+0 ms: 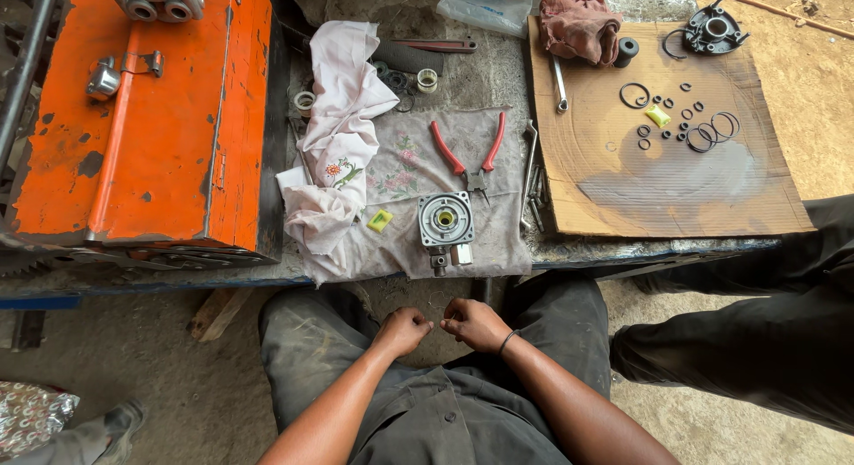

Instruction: The person assembles a small engine component on a workbench, using pliers to remove a ring and then inserting a piston with rings into the cylinder block. A second person assists by handing over parts and using a rod to press the piston into place.

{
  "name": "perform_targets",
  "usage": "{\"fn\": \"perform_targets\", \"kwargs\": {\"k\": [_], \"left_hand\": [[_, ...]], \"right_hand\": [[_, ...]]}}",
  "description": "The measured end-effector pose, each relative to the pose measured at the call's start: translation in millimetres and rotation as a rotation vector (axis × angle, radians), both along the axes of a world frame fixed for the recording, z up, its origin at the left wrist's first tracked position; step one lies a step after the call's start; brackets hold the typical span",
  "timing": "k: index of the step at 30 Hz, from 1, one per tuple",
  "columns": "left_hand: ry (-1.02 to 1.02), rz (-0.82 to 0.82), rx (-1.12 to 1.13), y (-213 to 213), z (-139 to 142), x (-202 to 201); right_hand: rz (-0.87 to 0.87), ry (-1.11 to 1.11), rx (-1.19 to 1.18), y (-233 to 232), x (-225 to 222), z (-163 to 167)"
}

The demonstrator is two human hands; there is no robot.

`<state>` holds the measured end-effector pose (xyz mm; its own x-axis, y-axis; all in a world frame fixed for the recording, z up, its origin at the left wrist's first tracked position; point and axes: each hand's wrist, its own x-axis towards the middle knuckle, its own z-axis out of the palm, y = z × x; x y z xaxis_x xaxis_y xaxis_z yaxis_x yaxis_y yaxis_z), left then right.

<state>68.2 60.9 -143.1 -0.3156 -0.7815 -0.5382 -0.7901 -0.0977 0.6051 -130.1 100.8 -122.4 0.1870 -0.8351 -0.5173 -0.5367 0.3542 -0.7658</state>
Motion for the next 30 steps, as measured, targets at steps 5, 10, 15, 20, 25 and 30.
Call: {"fn": "perform_targets", "kwargs": {"k": [5,10,15,20,25,30], "left_hand": [[-0.013,-0.007,-0.002,0,-2,0],[-0.015,-0.003,0.018,2,-6,1],[-0.011,0.002,0.035,3,-8,1],[0.028,-0.015,-0.042,7,21,-4],[0.383,0.174,-0.122,-18,83,-3],[0.458,0.316,-0.368,-63,116,-8]], "right_hand": [[-0.01,-0.011,0.006,1,0,0],[0.007,0.002,-0.006,2,0,2],[0.002,0.012,0.004,3,0,4],[-0.01,-0.023,0.01,5,-2,-4],[-0.17,-0.306,-0.02,3,-13,-11],[-0.48,-0.699,0.161,0,-33,6]]}}
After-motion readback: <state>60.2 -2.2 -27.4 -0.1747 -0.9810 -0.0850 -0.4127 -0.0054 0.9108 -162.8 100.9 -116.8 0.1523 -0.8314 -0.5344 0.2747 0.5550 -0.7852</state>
